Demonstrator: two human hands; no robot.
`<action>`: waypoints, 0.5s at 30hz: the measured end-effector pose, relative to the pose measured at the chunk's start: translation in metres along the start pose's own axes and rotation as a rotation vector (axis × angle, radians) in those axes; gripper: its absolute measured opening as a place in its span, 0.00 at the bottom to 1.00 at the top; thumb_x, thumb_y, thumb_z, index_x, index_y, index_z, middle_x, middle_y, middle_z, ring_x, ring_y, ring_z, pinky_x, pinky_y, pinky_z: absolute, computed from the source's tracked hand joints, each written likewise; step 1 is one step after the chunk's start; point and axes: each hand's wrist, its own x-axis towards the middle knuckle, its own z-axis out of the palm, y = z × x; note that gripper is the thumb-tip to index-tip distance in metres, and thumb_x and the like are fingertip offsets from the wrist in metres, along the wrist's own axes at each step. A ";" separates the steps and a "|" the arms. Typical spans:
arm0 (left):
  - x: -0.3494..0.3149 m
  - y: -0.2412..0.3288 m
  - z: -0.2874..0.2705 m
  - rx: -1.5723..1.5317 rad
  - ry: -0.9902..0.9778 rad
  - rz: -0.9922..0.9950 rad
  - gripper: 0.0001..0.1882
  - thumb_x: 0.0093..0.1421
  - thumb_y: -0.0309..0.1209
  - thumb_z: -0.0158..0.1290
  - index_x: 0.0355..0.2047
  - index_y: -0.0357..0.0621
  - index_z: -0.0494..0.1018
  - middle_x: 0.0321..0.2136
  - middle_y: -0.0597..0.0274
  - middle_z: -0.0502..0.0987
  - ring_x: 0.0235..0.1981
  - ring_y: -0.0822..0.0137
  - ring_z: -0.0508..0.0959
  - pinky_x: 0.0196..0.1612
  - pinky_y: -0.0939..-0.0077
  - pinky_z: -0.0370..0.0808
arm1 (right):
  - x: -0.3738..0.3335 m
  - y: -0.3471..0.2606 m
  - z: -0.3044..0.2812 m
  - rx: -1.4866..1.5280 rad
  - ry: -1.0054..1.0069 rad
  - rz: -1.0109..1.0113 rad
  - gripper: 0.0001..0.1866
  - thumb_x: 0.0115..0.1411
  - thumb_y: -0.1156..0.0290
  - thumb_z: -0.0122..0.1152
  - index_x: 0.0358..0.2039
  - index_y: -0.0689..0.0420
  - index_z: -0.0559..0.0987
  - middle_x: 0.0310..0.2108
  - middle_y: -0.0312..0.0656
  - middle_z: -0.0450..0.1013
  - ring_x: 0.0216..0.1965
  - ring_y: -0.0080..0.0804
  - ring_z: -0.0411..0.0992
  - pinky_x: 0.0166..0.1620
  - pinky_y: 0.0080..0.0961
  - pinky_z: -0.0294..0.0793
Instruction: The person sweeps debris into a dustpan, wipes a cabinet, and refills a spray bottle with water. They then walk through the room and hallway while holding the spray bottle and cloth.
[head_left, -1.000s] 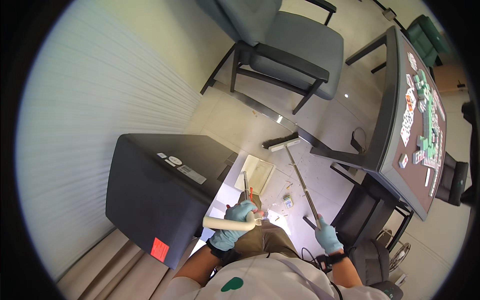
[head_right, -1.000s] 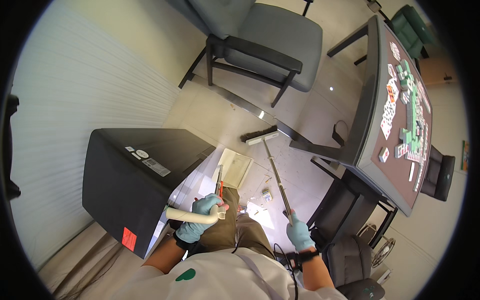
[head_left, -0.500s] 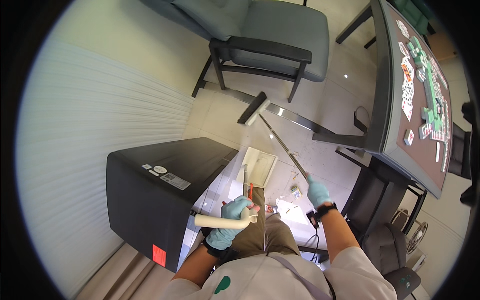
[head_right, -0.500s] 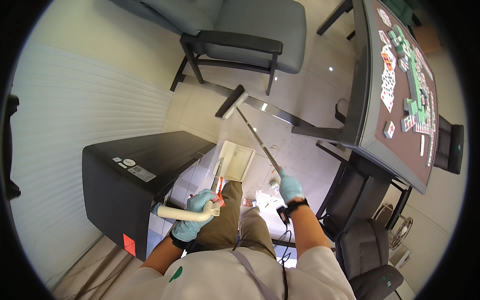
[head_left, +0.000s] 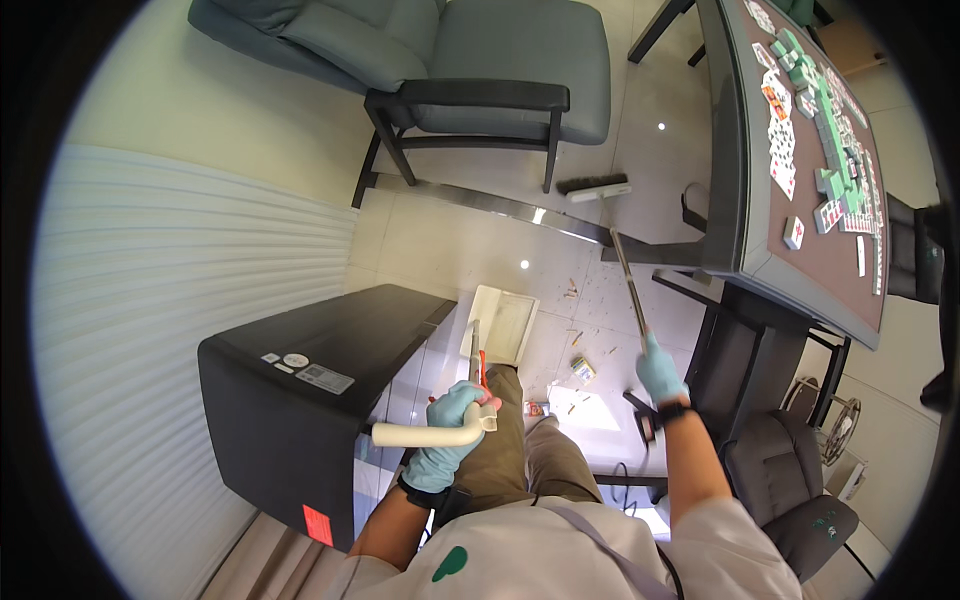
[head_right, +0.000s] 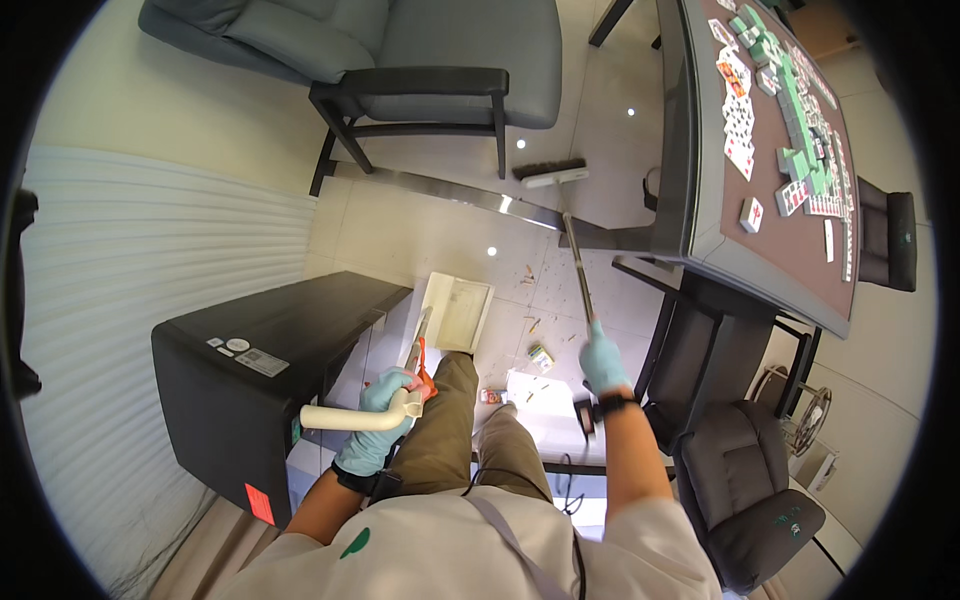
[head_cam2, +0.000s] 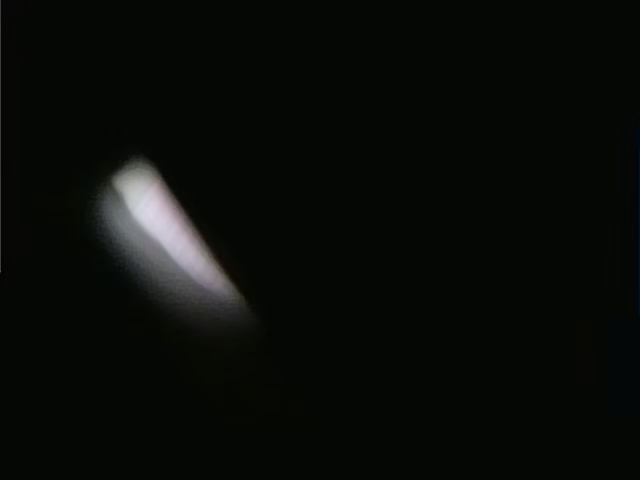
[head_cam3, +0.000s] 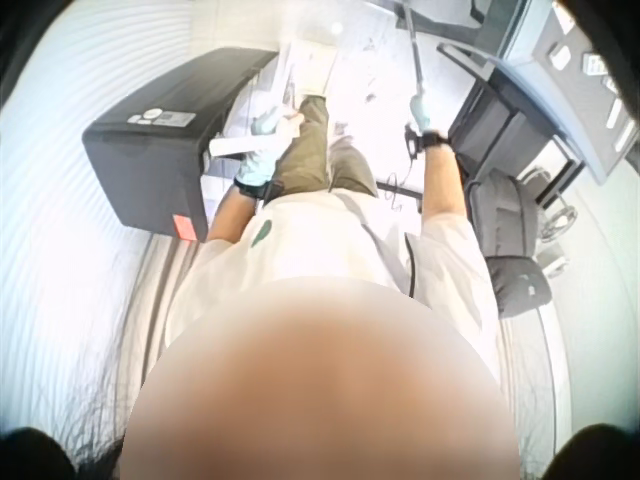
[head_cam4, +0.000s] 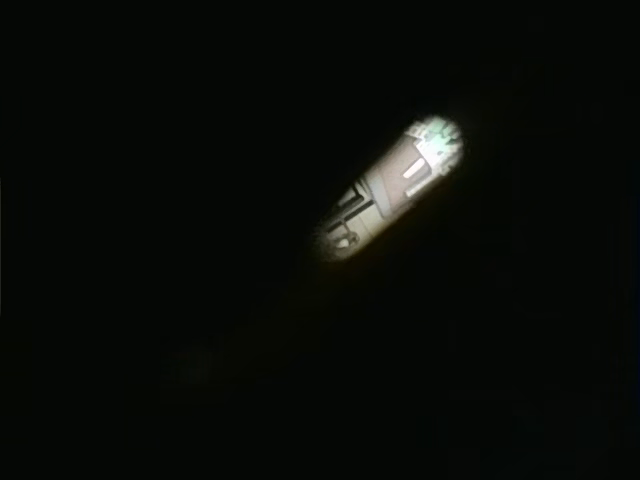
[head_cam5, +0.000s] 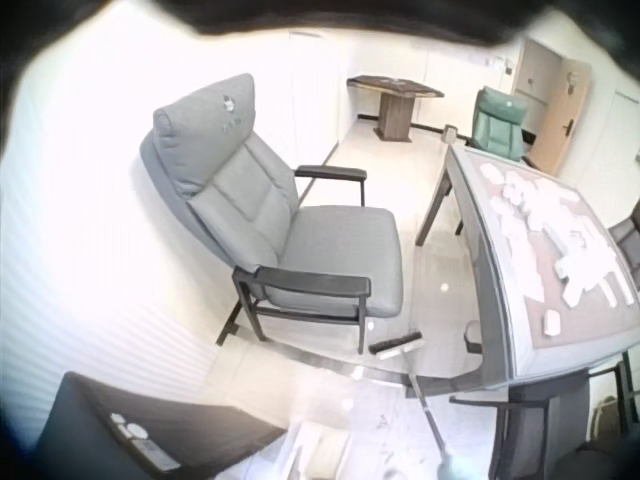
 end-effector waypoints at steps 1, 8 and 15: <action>-0.001 0.002 0.000 -0.012 -0.007 0.004 0.14 0.48 0.20 0.68 0.30 0.40 0.72 0.26 0.58 0.78 0.26 0.62 0.80 0.30 0.72 0.79 | 0.013 0.001 0.018 -0.019 -0.095 0.043 0.37 0.59 0.74 0.49 0.70 0.52 0.56 0.26 0.63 0.76 0.27 0.64 0.75 0.31 0.57 0.74; -0.003 0.016 -0.002 0.004 -0.013 -0.023 0.11 0.49 0.18 0.66 0.30 0.40 0.74 0.28 0.57 0.78 0.27 0.62 0.81 0.32 0.73 0.79 | -0.117 0.013 0.067 -0.112 -0.555 0.242 0.42 0.62 0.76 0.45 0.73 0.55 0.40 0.39 0.67 0.76 0.43 0.61 0.77 0.47 0.51 0.75; -0.019 0.027 0.001 0.199 -0.025 0.075 0.11 0.52 0.24 0.65 0.30 0.41 0.72 0.28 0.56 0.78 0.29 0.54 0.79 0.34 0.66 0.77 | -0.246 0.040 0.020 -0.043 -0.474 0.222 0.36 0.63 0.70 0.49 0.72 0.50 0.54 0.31 0.63 0.77 0.34 0.63 0.77 0.39 0.54 0.74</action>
